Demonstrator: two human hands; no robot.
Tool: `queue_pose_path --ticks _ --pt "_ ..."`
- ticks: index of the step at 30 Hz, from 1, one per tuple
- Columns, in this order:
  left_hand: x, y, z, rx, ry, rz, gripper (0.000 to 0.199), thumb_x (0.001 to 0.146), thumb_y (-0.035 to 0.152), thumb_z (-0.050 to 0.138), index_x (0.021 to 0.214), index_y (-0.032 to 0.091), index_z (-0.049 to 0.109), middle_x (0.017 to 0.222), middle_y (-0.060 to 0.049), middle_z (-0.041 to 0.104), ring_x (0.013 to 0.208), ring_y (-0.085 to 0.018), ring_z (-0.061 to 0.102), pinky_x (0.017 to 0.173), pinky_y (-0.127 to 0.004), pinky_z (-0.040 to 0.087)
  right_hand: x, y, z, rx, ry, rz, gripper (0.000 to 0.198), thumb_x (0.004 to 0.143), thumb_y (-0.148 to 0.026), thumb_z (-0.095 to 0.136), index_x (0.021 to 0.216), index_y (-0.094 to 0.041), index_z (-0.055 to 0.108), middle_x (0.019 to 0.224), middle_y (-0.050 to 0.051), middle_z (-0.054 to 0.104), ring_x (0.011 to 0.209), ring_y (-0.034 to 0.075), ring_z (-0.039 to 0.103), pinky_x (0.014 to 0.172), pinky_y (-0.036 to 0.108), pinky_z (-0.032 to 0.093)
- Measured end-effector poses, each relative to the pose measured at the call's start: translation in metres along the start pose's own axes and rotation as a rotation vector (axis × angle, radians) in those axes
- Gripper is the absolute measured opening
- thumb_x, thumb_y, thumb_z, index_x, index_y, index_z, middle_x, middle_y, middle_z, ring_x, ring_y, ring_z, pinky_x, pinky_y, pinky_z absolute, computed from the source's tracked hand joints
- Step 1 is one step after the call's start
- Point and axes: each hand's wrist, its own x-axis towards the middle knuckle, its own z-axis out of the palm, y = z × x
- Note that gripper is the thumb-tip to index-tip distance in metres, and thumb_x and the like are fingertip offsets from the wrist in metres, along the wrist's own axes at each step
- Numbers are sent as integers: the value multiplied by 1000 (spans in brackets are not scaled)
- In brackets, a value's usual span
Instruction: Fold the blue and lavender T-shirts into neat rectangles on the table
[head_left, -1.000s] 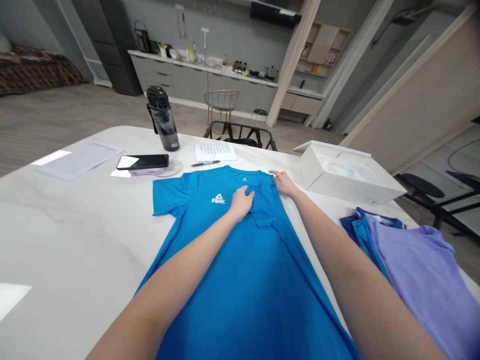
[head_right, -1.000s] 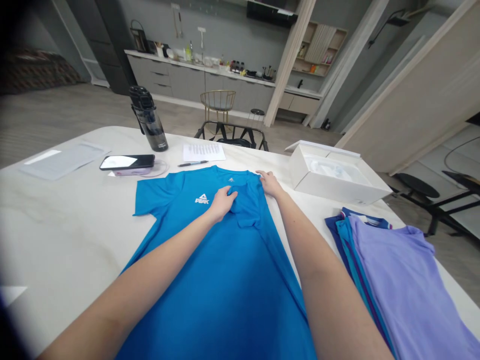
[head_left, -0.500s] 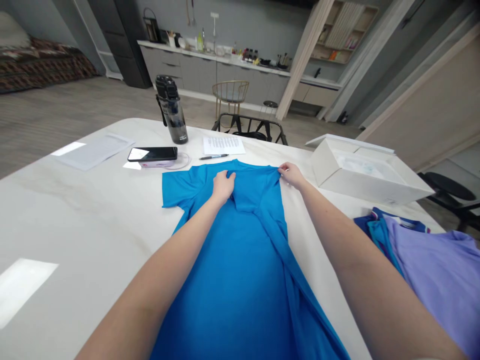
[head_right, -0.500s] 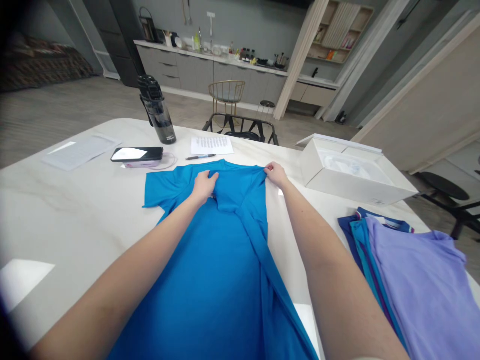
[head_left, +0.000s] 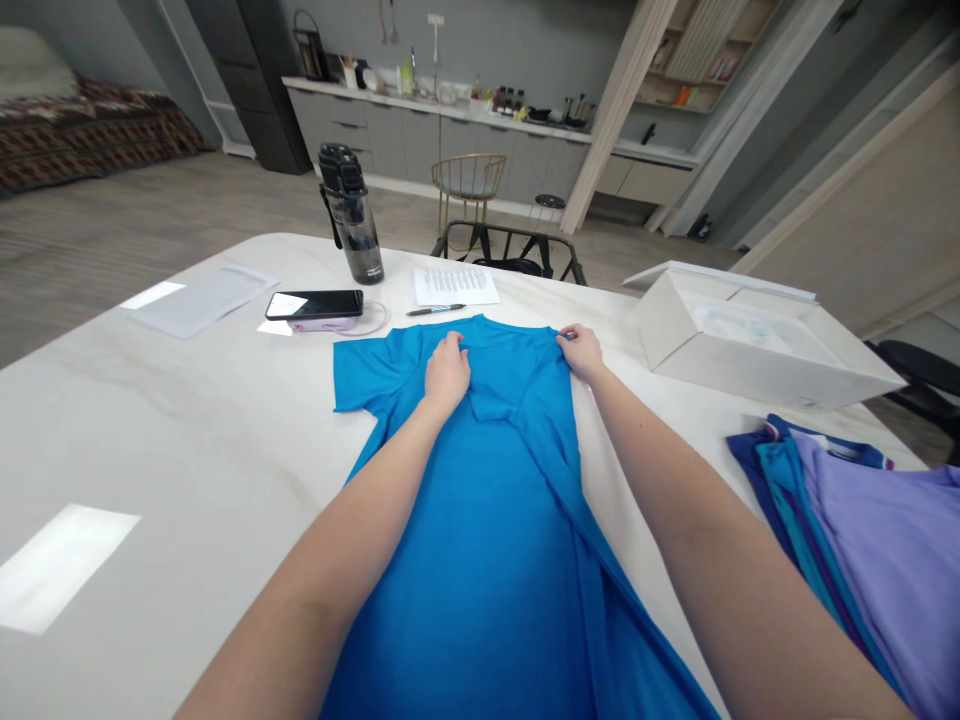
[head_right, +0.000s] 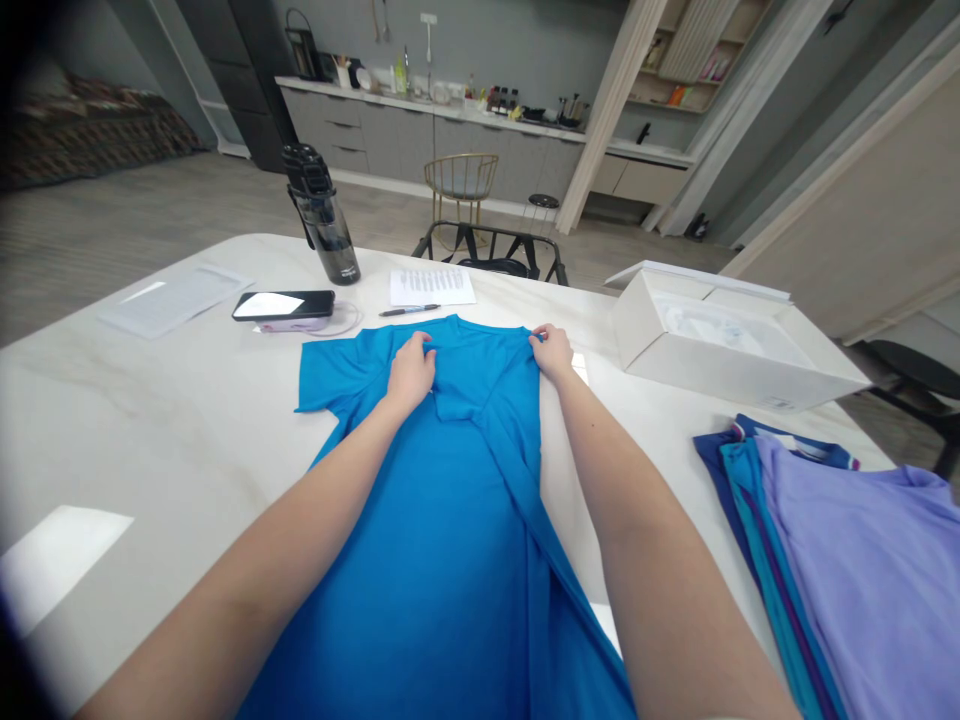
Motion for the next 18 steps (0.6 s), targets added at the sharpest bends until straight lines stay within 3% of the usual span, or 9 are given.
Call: queue_pose_path --ticks 2,5,9,12,18 --pt "-4 -2 1 106 -13 65 37 101 25 51 138 18 56 133 -16 65 124 -31 60 102 -44 48 -8 6 1 -22 33 -90 36 85 -37 64 115 -20 69 115 13 65 105 29 64 98 46 51" --pt "-8 -4 4 209 -52 169 50 102 47 51 146 23 54 150 -15 55 137 -33 50 110 -52 41 -23 14 -5 10 28 -207 49 90 -43 59 131 -17 62 127 18 61 113 32 62 104 50 49" --pt "-8 -6 8 313 -247 258 69 102 67 33 155 27 48 167 -10 37 155 -32 28 124 -60 20 -56 23 -25 101 -77 -298 56 95 -54 53 140 -21 58 140 16 58 120 31 61 109 52 48" --pt "-6 -7 10 361 -343 262 76 101 70 21 163 28 34 172 -6 25 160 -31 17 127 -63 8 -97 24 -45 99 -150 -415 54 99 -58 52 141 -26 58 149 12 55 139 30 50 120 52 38" --pt "-6 -6 10 395 -347 265 78 100 70 16 165 30 30 173 -3 22 161 -29 14 129 -61 6 -192 14 -85 -45 -253 -457 47 101 -57 52 138 -31 62 155 10 52 145 31 46 123 56 32"
